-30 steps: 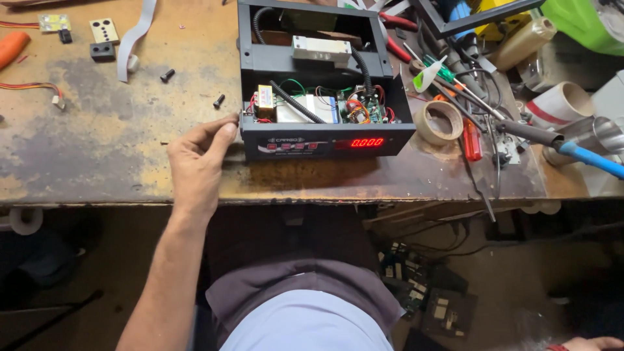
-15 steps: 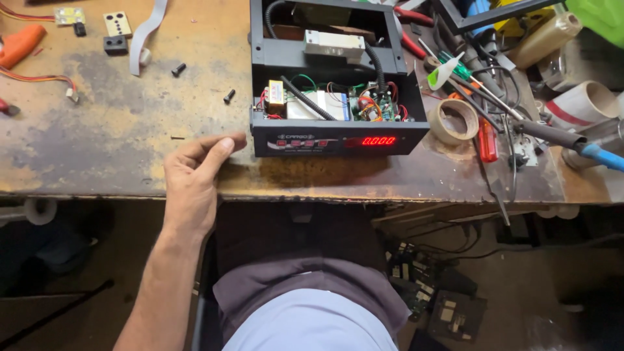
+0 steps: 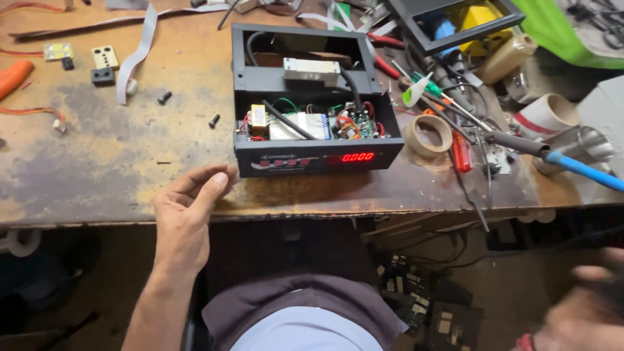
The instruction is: Repairing and testing an electronic device unit on a workshop workbench.
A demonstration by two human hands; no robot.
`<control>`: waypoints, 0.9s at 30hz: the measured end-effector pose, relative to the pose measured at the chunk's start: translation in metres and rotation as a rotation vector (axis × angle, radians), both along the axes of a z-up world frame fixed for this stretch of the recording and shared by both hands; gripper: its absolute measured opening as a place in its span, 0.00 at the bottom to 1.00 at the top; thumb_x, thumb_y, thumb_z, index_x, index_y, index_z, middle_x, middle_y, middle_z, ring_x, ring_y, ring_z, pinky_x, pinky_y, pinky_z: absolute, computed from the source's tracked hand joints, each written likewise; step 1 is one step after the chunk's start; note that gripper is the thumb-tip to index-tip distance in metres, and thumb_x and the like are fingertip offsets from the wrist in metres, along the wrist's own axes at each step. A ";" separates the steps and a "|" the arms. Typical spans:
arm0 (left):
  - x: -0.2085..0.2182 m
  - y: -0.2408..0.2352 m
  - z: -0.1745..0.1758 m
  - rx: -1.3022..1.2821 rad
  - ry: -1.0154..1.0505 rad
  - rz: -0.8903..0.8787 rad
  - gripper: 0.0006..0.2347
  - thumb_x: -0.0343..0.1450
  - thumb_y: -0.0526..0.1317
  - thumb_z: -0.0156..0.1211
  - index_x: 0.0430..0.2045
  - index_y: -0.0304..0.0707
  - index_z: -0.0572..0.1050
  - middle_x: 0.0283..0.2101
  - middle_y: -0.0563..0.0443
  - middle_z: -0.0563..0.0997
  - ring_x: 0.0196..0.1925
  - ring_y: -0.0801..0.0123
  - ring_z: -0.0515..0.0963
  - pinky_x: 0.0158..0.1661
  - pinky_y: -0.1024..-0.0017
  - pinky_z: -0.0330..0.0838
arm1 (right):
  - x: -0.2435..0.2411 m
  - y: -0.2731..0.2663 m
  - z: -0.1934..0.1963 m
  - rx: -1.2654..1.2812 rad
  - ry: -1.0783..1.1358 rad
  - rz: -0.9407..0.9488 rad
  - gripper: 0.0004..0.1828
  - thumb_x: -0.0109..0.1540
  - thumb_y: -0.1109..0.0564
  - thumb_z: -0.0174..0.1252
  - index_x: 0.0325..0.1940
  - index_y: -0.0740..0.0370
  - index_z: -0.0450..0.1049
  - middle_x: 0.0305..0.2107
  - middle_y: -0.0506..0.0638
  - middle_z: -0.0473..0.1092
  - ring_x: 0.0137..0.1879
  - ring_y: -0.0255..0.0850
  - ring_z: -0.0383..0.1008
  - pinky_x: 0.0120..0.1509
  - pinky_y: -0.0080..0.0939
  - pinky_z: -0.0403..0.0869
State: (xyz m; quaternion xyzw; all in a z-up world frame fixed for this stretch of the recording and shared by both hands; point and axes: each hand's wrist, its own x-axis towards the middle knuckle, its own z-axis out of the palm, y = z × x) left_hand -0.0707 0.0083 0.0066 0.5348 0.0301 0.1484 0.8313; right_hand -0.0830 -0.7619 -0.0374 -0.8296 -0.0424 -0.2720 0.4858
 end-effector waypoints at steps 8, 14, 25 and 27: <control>0.008 -0.017 0.065 -0.101 -0.018 -0.148 0.23 0.76 0.46 0.51 0.62 0.28 0.68 0.56 0.43 0.82 0.53 0.68 0.84 0.53 0.69 0.77 | 0.002 0.412 0.118 0.662 0.343 0.494 0.19 0.61 0.61 0.60 0.49 0.83 0.71 0.31 0.69 0.75 0.23 0.47 0.75 0.20 0.36 0.70; 0.013 -0.001 0.066 -0.078 0.022 -0.293 0.25 0.74 0.39 0.59 0.67 0.24 0.68 0.51 0.37 0.81 0.44 0.68 0.84 0.43 0.69 0.81 | 0.036 0.437 0.120 0.624 0.561 0.712 0.26 0.54 0.59 0.63 0.53 0.77 0.71 0.34 0.65 0.77 0.24 0.45 0.78 0.17 0.35 0.70; 0.005 -0.003 0.043 -0.163 0.085 -0.301 0.21 0.67 0.27 0.64 0.56 0.28 0.72 0.50 0.45 0.82 0.47 0.68 0.84 0.45 0.64 0.81 | 0.046 0.417 0.075 0.402 0.244 0.485 0.28 0.54 0.62 0.72 0.56 0.70 0.71 0.46 0.53 0.75 0.49 0.39 0.77 0.54 0.40 0.78; 0.000 -0.009 0.043 -0.141 0.029 -0.358 0.20 0.67 0.27 0.65 0.55 0.29 0.73 0.47 0.43 0.83 0.45 0.66 0.85 0.46 0.64 0.83 | 0.035 0.394 0.058 0.428 0.227 0.340 0.26 0.57 0.60 0.69 0.57 0.66 0.70 0.46 0.51 0.74 0.49 0.38 0.76 0.52 0.41 0.77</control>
